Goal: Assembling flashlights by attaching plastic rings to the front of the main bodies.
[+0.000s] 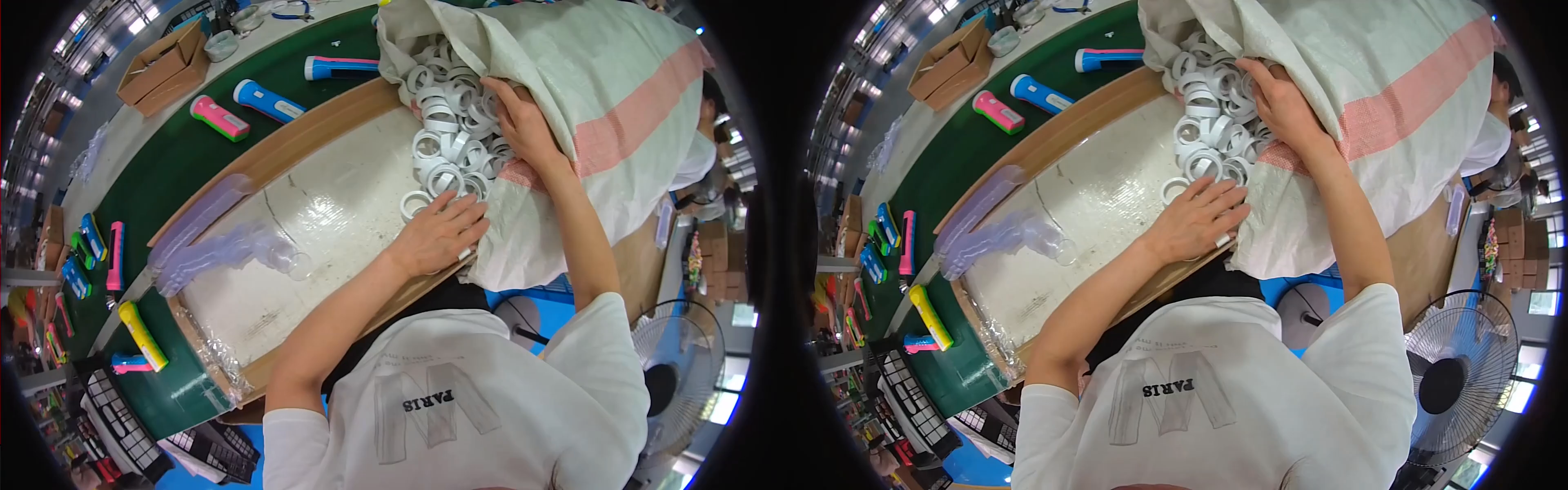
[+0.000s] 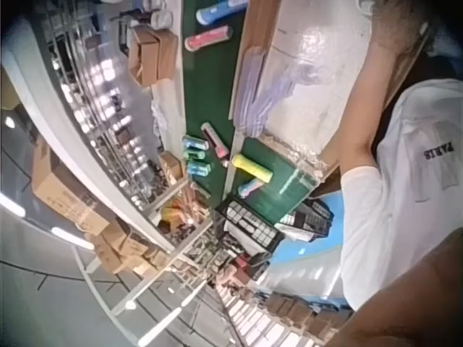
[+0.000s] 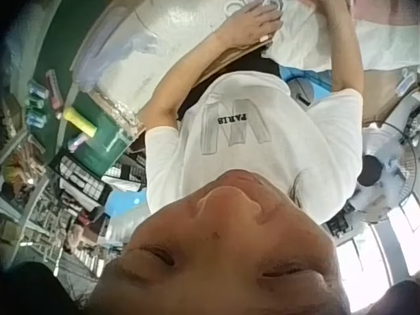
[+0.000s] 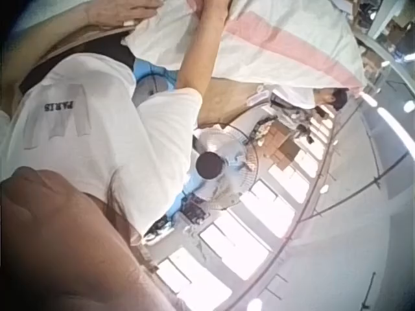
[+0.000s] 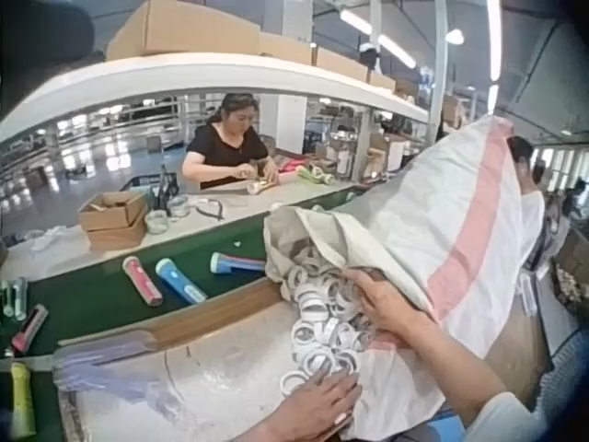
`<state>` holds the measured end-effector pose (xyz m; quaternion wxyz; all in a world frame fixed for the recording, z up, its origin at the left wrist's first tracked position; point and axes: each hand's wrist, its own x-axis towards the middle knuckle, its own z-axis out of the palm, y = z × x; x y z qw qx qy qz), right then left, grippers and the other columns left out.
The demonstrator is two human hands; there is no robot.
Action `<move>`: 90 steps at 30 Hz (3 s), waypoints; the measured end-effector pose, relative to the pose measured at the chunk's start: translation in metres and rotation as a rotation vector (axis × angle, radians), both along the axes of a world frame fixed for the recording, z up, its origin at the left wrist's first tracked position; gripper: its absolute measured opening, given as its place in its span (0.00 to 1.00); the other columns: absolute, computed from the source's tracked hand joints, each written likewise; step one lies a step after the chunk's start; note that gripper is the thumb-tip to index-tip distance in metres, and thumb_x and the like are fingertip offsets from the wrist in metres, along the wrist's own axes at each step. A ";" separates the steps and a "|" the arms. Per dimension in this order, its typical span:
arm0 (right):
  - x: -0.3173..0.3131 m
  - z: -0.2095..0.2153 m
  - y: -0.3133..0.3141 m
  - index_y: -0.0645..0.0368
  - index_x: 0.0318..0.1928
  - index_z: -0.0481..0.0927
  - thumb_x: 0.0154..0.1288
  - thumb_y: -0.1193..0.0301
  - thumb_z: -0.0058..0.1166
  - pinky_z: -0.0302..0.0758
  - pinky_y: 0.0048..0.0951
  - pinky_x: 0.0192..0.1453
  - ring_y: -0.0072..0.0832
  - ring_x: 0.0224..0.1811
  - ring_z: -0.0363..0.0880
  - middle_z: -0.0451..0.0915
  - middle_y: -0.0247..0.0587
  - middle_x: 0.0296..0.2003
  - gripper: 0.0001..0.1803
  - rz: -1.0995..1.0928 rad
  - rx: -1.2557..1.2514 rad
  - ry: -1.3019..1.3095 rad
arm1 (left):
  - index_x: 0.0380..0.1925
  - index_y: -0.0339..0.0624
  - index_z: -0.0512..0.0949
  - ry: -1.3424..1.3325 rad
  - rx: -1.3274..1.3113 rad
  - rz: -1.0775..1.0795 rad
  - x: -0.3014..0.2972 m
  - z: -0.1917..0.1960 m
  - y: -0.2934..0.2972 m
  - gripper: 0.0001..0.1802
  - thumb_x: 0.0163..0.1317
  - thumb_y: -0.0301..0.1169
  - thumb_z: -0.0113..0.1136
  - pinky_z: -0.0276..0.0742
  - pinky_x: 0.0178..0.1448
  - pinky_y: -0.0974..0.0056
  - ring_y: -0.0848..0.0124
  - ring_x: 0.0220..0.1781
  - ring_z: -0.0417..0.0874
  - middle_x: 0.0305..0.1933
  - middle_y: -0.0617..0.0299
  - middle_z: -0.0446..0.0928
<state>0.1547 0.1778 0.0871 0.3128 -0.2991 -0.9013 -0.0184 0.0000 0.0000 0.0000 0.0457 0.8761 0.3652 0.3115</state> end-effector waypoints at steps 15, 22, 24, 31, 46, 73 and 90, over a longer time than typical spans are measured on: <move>0.059 0.014 0.085 0.57 0.53 0.74 0.69 0.69 0.44 0.73 0.34 0.47 0.42 0.38 0.79 0.80 0.53 0.36 0.14 -0.187 -0.087 0.205 | 0.43 0.51 0.82 0.148 0.042 0.355 -0.032 0.013 0.066 0.18 0.48 0.26 0.62 0.52 0.72 0.46 0.59 0.70 0.59 0.63 0.59 0.67; 0.065 0.010 0.114 0.57 0.53 0.75 0.68 0.66 0.45 0.73 0.34 0.48 0.42 0.41 0.79 0.80 0.54 0.38 0.16 -0.289 -0.127 0.247 | 0.34 0.42 0.81 0.019 0.082 0.431 -0.006 0.040 0.007 0.15 0.42 0.22 0.62 0.62 0.62 0.50 0.55 0.60 0.69 0.54 0.51 0.72; 0.063 0.012 0.114 0.56 0.53 0.75 0.68 0.65 0.44 0.72 0.35 0.49 0.44 0.41 0.79 0.80 0.54 0.38 0.17 -0.279 -0.112 0.264 | 0.30 0.37 0.79 0.023 -0.237 0.463 0.003 0.049 -0.002 0.11 0.41 0.23 0.63 0.64 0.58 0.54 0.57 0.56 0.71 0.52 0.52 0.73; 0.060 0.009 0.118 0.57 0.52 0.75 0.68 0.66 0.45 0.72 0.34 0.49 0.42 0.41 0.79 0.80 0.53 0.39 0.16 -0.248 -0.101 0.227 | 0.26 0.35 0.79 0.071 -0.666 0.282 0.005 0.076 -0.007 0.11 0.51 0.34 0.61 0.77 0.39 0.52 0.52 0.34 0.82 0.29 0.51 0.80; 0.017 0.050 0.064 0.59 0.48 0.79 0.61 0.72 0.53 0.71 0.36 0.48 0.43 0.42 0.76 0.79 0.50 0.36 0.14 -0.033 -0.043 0.056 | 0.25 0.41 0.77 -0.368 0.047 0.098 0.063 0.078 0.002 0.10 0.38 0.22 0.61 0.71 0.40 0.61 0.62 0.39 0.76 0.34 0.63 0.77; 0.158 0.151 0.022 0.60 0.38 0.78 0.70 0.60 0.46 0.71 0.36 0.31 0.38 0.23 0.77 0.76 0.46 0.21 0.16 -0.412 0.112 -0.023 | 0.30 0.37 0.79 -0.522 0.092 0.397 0.044 0.142 0.131 0.07 0.54 0.28 0.64 0.71 0.33 0.58 0.55 0.29 0.78 0.27 0.50 0.77; 0.173 0.118 -0.036 0.54 0.25 0.82 0.52 0.57 0.61 0.66 0.31 0.43 0.28 0.36 0.73 0.72 0.33 0.27 0.13 -0.279 0.401 -0.403 | 0.37 0.38 0.71 -0.985 -0.743 0.058 0.072 0.078 0.121 0.13 0.50 0.16 0.52 0.68 0.48 0.74 0.77 0.40 0.72 0.39 0.66 0.71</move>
